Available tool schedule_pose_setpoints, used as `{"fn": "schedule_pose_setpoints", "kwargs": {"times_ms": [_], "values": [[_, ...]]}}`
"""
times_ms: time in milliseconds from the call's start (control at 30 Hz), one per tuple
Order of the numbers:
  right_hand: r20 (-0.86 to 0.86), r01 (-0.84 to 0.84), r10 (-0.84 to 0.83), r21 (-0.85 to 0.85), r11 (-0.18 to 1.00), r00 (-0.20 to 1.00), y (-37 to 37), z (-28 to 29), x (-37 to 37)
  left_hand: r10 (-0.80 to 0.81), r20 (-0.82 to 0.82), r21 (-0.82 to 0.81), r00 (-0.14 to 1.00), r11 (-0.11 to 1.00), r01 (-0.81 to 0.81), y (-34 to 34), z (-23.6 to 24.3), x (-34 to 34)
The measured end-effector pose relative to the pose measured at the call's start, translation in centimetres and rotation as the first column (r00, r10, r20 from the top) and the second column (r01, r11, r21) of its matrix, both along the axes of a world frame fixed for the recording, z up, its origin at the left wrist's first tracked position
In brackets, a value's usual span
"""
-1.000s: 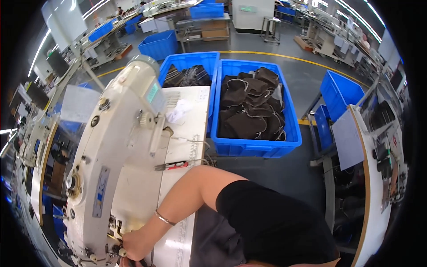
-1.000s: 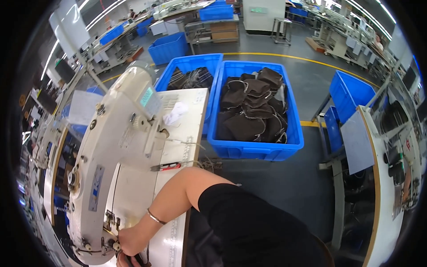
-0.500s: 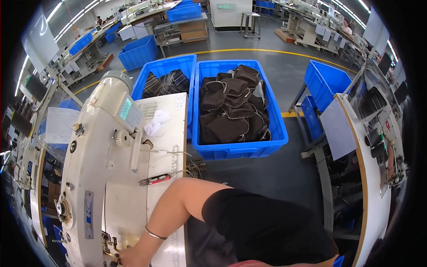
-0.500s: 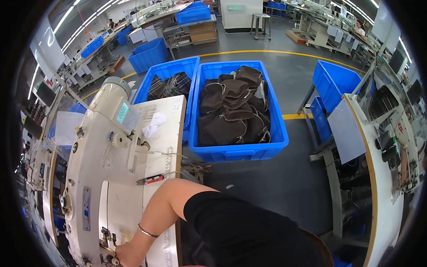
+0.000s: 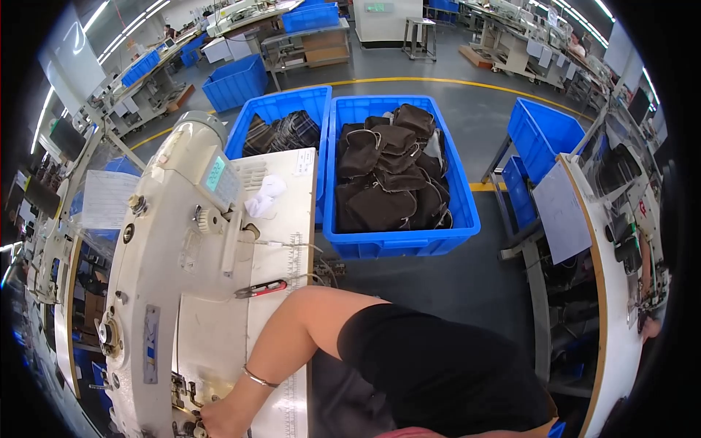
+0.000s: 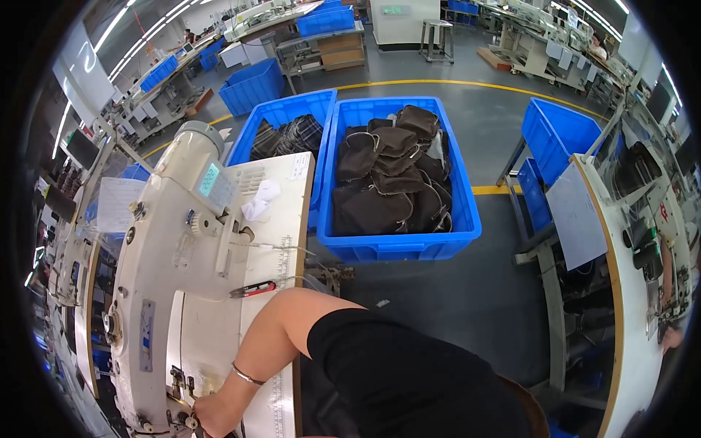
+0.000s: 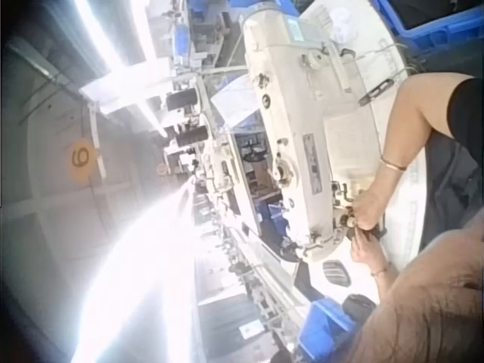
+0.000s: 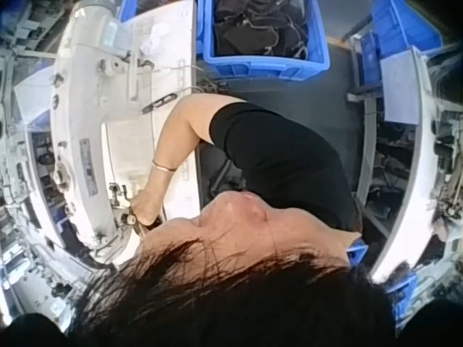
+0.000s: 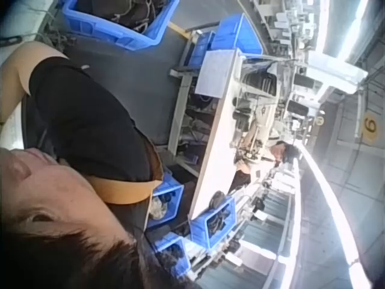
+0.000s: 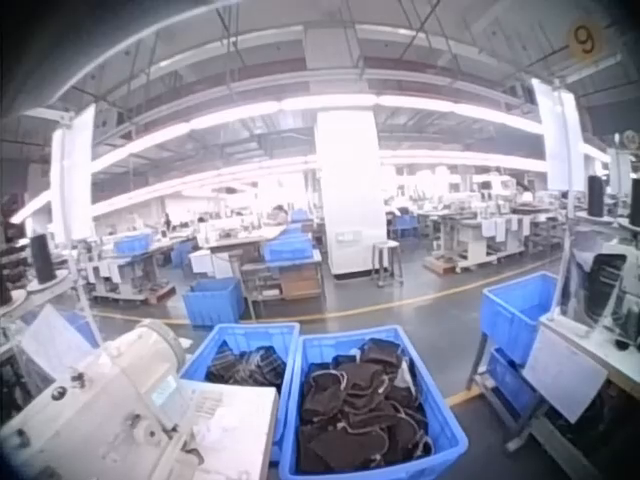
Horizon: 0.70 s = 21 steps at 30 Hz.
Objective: Sewing together leather and fabric components using an industrial sewing machine at a workshop station.
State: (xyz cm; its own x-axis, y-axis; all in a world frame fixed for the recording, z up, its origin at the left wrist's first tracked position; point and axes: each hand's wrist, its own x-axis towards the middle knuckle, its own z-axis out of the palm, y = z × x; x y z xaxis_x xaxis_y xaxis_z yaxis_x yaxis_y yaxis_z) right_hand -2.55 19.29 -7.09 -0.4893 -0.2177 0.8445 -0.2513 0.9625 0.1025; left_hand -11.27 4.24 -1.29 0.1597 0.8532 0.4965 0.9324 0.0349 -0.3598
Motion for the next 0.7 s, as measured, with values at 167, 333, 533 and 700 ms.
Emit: {"fn": "schedule_pose_setpoints", "kwargs": {"times_ms": [167, 333, 533, 700], "values": [[0.299, 0.045, -0.03, -0.043, 0.998, 0.954, -0.1, -0.4, -0.9, -0.06, 0.084, 0.077, 0.995, 0.996, 0.053, 0.9, -0.1, -0.3], [0.359, 0.026, -0.015, -0.026, 0.999, 0.933, 0.0, 1.3, 1.5, -0.071, 0.21, 0.102, 0.975, 0.993, 0.051, 0.2, -1.5, -1.1], [0.156, -0.029, 0.033, -0.026, 0.999, 0.987, 0.7, 1.0, 1.5, -0.146, 0.151, 0.235, 0.978, 0.966, 0.108, 0.8, 0.3, 0.5], [0.134, -0.025, 0.03, -0.041, 0.999, 0.991, 0.9, 0.6, 1.5, -0.092, 0.084, 0.218, 0.992, 0.973, 0.072, -0.1, 0.4, 1.3]]}}
